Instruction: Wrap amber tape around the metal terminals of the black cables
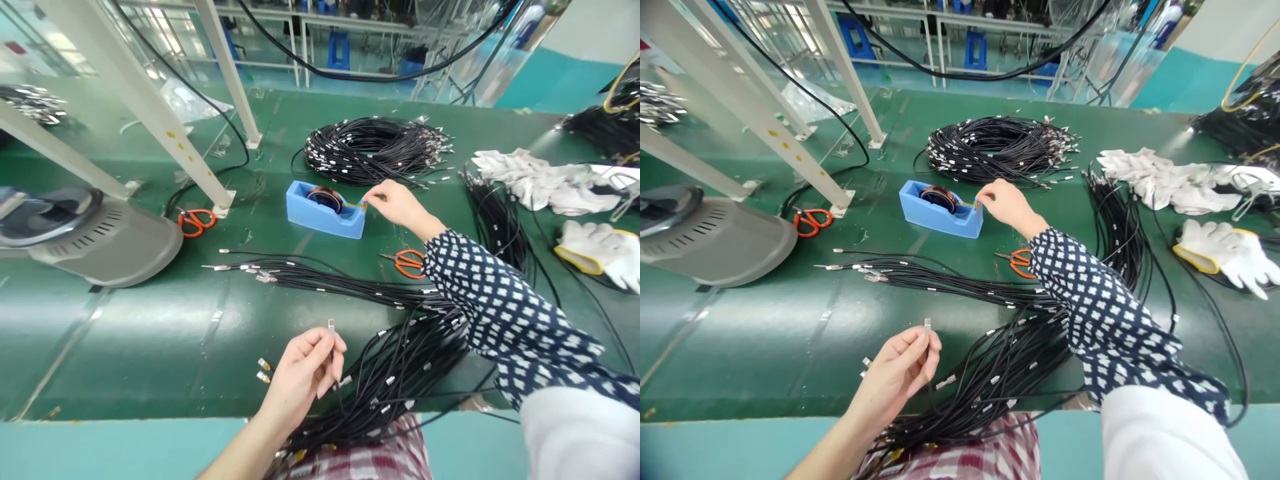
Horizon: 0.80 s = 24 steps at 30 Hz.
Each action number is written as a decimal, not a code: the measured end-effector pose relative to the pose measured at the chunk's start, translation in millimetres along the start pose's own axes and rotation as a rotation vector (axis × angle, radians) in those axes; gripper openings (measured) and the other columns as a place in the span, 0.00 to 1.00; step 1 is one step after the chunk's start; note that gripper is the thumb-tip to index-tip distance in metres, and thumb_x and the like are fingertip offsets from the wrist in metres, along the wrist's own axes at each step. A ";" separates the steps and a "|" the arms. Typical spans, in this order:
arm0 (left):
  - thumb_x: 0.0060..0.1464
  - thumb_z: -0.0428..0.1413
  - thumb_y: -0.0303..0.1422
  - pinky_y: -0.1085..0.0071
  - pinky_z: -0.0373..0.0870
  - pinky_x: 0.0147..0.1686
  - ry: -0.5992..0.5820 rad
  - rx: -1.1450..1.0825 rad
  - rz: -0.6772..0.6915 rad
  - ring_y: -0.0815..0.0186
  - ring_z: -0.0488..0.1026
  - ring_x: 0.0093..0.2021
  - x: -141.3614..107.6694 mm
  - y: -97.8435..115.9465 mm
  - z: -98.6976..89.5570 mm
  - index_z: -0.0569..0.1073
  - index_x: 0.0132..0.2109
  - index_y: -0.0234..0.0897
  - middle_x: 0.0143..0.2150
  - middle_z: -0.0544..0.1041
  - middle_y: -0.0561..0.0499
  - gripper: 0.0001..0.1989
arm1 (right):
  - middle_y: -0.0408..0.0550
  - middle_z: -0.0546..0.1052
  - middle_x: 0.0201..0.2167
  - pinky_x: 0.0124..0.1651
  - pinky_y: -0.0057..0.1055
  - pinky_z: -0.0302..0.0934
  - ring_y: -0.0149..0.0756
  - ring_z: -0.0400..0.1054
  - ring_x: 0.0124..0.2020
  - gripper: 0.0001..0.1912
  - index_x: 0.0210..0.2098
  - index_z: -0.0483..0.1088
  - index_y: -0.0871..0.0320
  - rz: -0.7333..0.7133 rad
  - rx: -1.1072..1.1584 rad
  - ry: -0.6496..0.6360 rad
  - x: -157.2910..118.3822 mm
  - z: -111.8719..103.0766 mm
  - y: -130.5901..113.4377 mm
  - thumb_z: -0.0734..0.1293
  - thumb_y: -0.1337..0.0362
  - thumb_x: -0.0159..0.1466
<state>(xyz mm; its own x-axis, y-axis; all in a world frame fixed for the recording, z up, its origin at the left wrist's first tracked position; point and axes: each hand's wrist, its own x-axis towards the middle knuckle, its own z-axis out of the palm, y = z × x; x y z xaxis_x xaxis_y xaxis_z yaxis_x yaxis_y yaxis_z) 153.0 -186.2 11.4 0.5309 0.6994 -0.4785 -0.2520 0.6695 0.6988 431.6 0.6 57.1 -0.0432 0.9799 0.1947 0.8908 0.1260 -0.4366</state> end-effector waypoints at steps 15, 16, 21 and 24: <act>0.53 0.61 0.46 0.80 0.44 0.15 0.028 -0.010 -0.039 0.79 0.55 0.14 1.0 -2.4 -2.9 0.73 0.32 0.32 0.18 0.71 0.53 0.19 | 0.46 0.79 0.29 0.42 0.30 0.61 0.34 0.69 0.35 0.05 0.25 0.78 0.59 0.136 0.278 -0.437 46.2 -7.9 -4.0 0.71 0.64 0.55; 0.52 0.62 0.46 0.80 0.44 0.15 0.031 -0.010 -0.039 0.79 0.55 0.14 0.5 -2.0 -2.8 0.73 0.32 0.32 0.18 0.71 0.53 0.19 | 0.46 0.79 0.30 0.42 0.30 0.61 0.35 0.69 0.35 0.05 0.25 0.78 0.59 0.154 0.291 -0.438 46.6 -8.5 -2.9 0.72 0.64 0.55; 0.51 0.62 0.46 0.79 0.43 0.15 0.036 -0.023 -0.039 0.78 0.54 0.14 0.5 -0.7 -3.2 0.74 0.32 0.32 0.18 0.71 0.53 0.19 | 0.46 0.77 0.29 0.38 0.31 0.60 0.36 0.67 0.35 0.06 0.26 0.79 0.57 0.197 0.269 -0.419 43.6 -13.4 4.7 0.73 0.60 0.54; 0.52 0.62 0.46 0.79 0.43 0.16 0.034 -0.031 -0.054 0.79 0.54 0.14 1.7 -1.2 -3.2 0.74 0.32 0.32 0.18 0.72 0.53 0.18 | 0.46 0.75 0.28 0.35 0.30 0.59 0.35 0.65 0.33 0.07 0.27 0.80 0.56 0.252 0.273 -0.416 38.3 -15.5 6.3 0.73 0.60 0.54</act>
<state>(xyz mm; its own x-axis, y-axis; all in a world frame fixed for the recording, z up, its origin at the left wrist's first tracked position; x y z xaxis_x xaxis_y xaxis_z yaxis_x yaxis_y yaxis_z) 151.6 -185.0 8.0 0.5170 0.6695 -0.5334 -0.2484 0.7137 0.6549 442.6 36.6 75.4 -0.0683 0.9565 -0.2837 0.7496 -0.1385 -0.6472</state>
